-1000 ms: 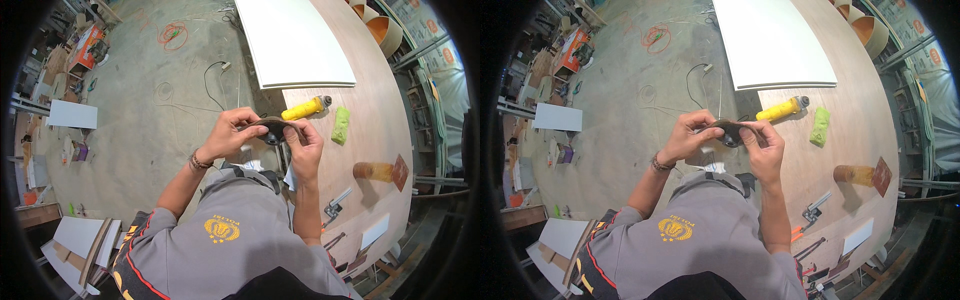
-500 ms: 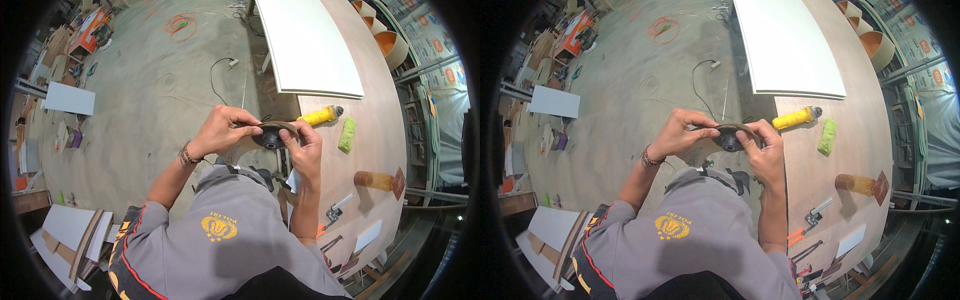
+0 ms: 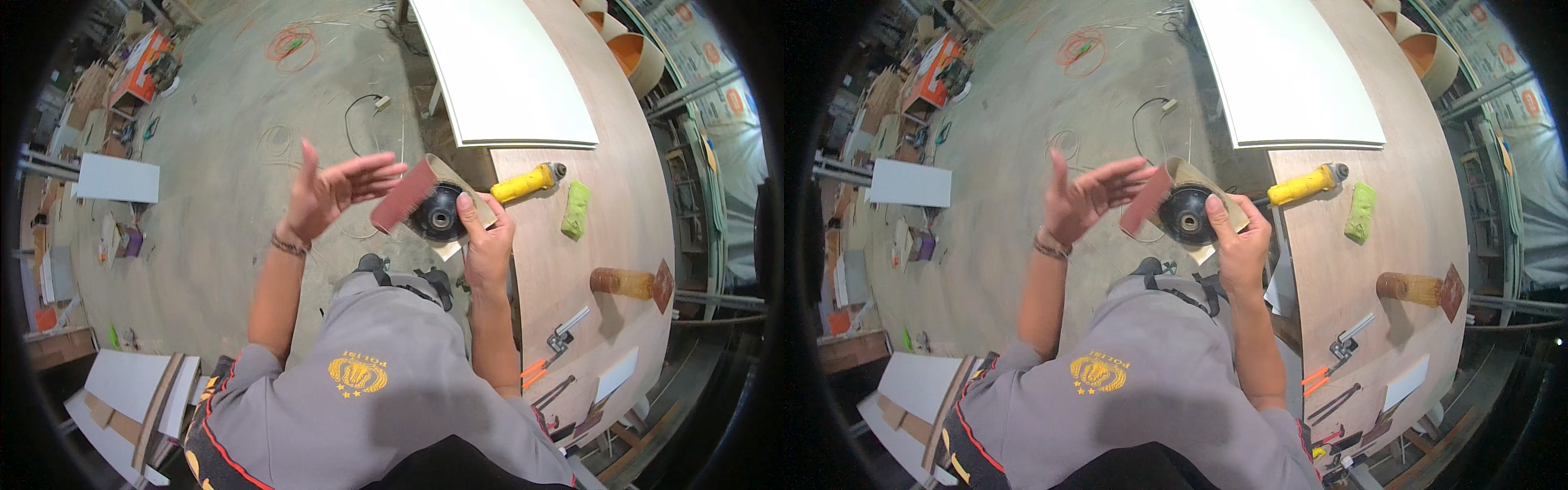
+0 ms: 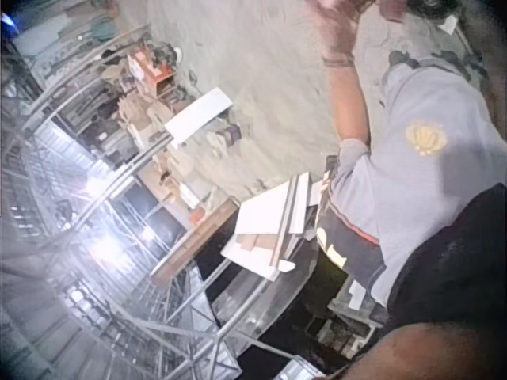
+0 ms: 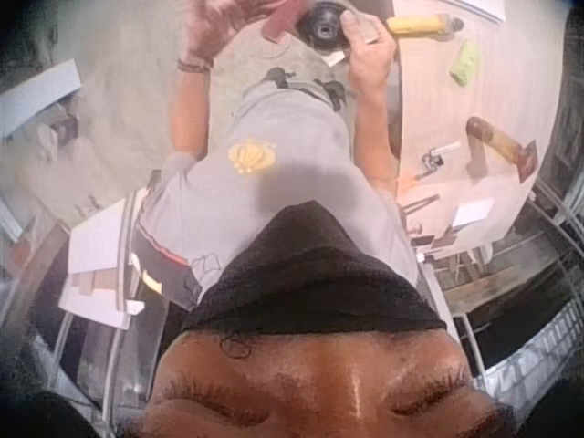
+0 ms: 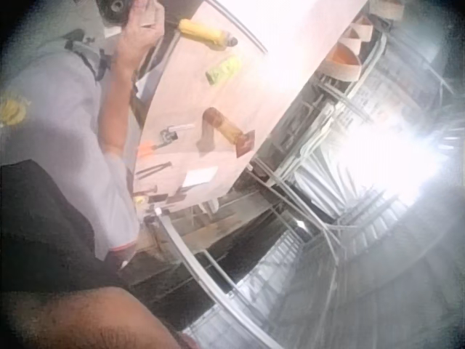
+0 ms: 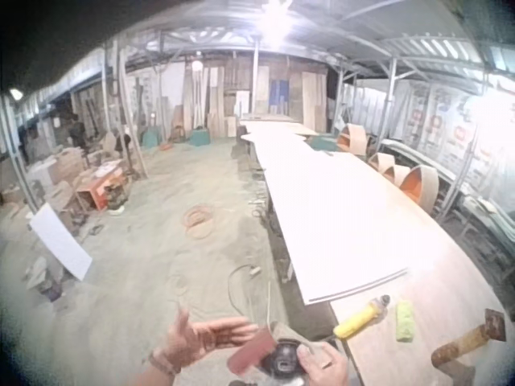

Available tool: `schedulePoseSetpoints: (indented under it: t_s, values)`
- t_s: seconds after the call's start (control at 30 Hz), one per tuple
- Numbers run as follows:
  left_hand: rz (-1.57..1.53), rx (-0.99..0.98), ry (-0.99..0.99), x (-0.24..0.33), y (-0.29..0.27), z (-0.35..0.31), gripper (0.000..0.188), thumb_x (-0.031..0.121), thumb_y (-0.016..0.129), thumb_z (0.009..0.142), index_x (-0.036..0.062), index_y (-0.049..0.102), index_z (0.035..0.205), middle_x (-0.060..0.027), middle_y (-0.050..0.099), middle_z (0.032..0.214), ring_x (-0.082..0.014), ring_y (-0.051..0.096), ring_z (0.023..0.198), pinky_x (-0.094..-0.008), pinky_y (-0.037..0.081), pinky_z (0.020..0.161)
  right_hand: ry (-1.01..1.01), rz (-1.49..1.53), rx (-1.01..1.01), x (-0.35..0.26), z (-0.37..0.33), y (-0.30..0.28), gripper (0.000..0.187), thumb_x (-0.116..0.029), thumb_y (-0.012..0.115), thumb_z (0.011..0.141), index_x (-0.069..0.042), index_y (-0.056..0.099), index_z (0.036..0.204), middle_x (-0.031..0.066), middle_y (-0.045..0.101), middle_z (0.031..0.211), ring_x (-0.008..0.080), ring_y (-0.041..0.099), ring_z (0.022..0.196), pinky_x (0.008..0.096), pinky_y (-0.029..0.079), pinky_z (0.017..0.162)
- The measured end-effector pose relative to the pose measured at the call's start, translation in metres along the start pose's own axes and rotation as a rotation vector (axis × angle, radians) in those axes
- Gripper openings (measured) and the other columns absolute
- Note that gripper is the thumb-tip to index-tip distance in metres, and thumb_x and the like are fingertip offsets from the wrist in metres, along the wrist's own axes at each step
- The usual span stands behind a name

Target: The person prepares a sanding pad for an angle grinder by holding a circular backing pad, placing a sheet of sandpaper against it, and then trimming the excess sandpaper around the edge of the pad using orange-handled shears.

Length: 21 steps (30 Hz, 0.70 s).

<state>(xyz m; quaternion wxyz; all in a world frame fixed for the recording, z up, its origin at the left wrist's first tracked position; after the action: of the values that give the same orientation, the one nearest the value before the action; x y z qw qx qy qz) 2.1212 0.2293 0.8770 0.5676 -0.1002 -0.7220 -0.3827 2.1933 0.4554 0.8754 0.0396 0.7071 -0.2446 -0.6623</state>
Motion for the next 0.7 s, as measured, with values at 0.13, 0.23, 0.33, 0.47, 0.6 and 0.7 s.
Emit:
schedulePoseSetpoints:
  t_s: [0.13, 0.23, 0.33, 0.47, 0.6, 0.7]
  values:
    - [-0.178, 0.098, 0.121, -0.076, 0.028, -0.016, 0.087, 0.07, 0.05, 0.099, -0.0008, 0.052, 0.149, -0.0127, 0.059, 0.148, -0.023, 0.062, 0.127, -0.0412, 0.045, 0.111, 0.031, 0.052, 0.003, 0.004, -0.003, -0.002, 0.02, -0.014, 0.077, 0.099, 0.001, 0.072, 0.11, 0.0041, 0.075, 0.098, 0.0062, 0.066, 0.085, 0.022, 0.053, 0.078]
    - [-0.118, 0.399, 0.11, -0.088, 0.044, -0.006, 0.057, 0.038, 0.074, 0.1, -0.0002, 0.06, 0.139, -0.0087, 0.068, 0.133, -0.016, 0.065, 0.118, -0.0345, 0.05, 0.103, 0.06, -0.058, -0.068, -0.003, -0.004, -0.006, 0.021, -0.013, 0.078, 0.098, 0.001, 0.071, 0.112, 0.0047, 0.075, 0.101, 0.006, 0.066, 0.089, 0.0225, 0.052, 0.081]
    - [-0.194, 0.542, 0.165, -0.07, 0.051, 0.007, 0.025, 0.012, 0.074, 0.1, 0.0011, 0.07, 0.122, -0.0047, 0.072, 0.115, -0.0087, 0.066, 0.106, -0.0305, 0.054, 0.092, 0.062, -0.18, -0.201, -0.017, -0.004, -0.007, 0.025, -0.013, 0.076, 0.098, 0.002, 0.07, 0.118, 0.0031, 0.074, 0.105, 0.0053, 0.064, 0.094, 0.0233, 0.052, 0.083]
    - [-0.025, 0.352, 0.35, -0.054, 0.07, 0.016, 0.019, 0.012, 0.073, 0.098, 0.0004, 0.069, 0.112, -0.0027, 0.07, 0.103, -0.0076, 0.065, 0.091, -0.026, 0.054, 0.08, -0.05, -0.294, -0.315, -0.035, 0.004, -0.01, 0.02, -0.012, 0.074, 0.1, 0.002, 0.072, 0.114, 0.0003, 0.069, 0.098, 0.0065, 0.062, 0.089, 0.0249, 0.051, 0.08]
    - [-0.198, 0.3, 0.346, -0.053, 0.084, 0.02, 0.02, 0.018, 0.071, 0.099, 0.0004, 0.07, 0.108, -0.0021, 0.07, 0.1, -0.0091, 0.066, 0.088, -0.0267, 0.054, 0.078, -0.198, -0.435, -0.318, -0.042, 0.003, -0.019, 0.008, -0.006, 0.071, 0.099, 0.001, 0.072, 0.101, 0.0005, 0.065, 0.092, 0.0068, 0.06, 0.085, 0.0254, 0.05, 0.077]
    - [-0.075, 0.288, 0.48, -0.048, 0.089, 0.019, 0.02, 0.018, 0.071, 0.098, 0.0001, 0.071, 0.107, -0.0013, 0.07, 0.098, -0.0095, 0.066, 0.086, -0.0264, 0.054, 0.075, -0.259, -0.503, -0.294, -0.046, -0.002, -0.016, 0.004, -0.002, 0.069, 0.099, 0.001, 0.069, 0.097, 0.0002, 0.063, 0.089, 0.0068, 0.059, 0.083, 0.0253, 0.049, 0.076]
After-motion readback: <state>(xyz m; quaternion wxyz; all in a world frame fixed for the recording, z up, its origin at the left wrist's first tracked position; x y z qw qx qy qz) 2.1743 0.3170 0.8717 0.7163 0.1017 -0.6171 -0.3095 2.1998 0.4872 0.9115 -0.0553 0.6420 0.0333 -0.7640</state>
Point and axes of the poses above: each hand's wrist, its own z-axis towards the middle knuckle, its own y-axis out of the palm, x = y × z, the point moved 6 cm from there along z, towards the middle knuckle
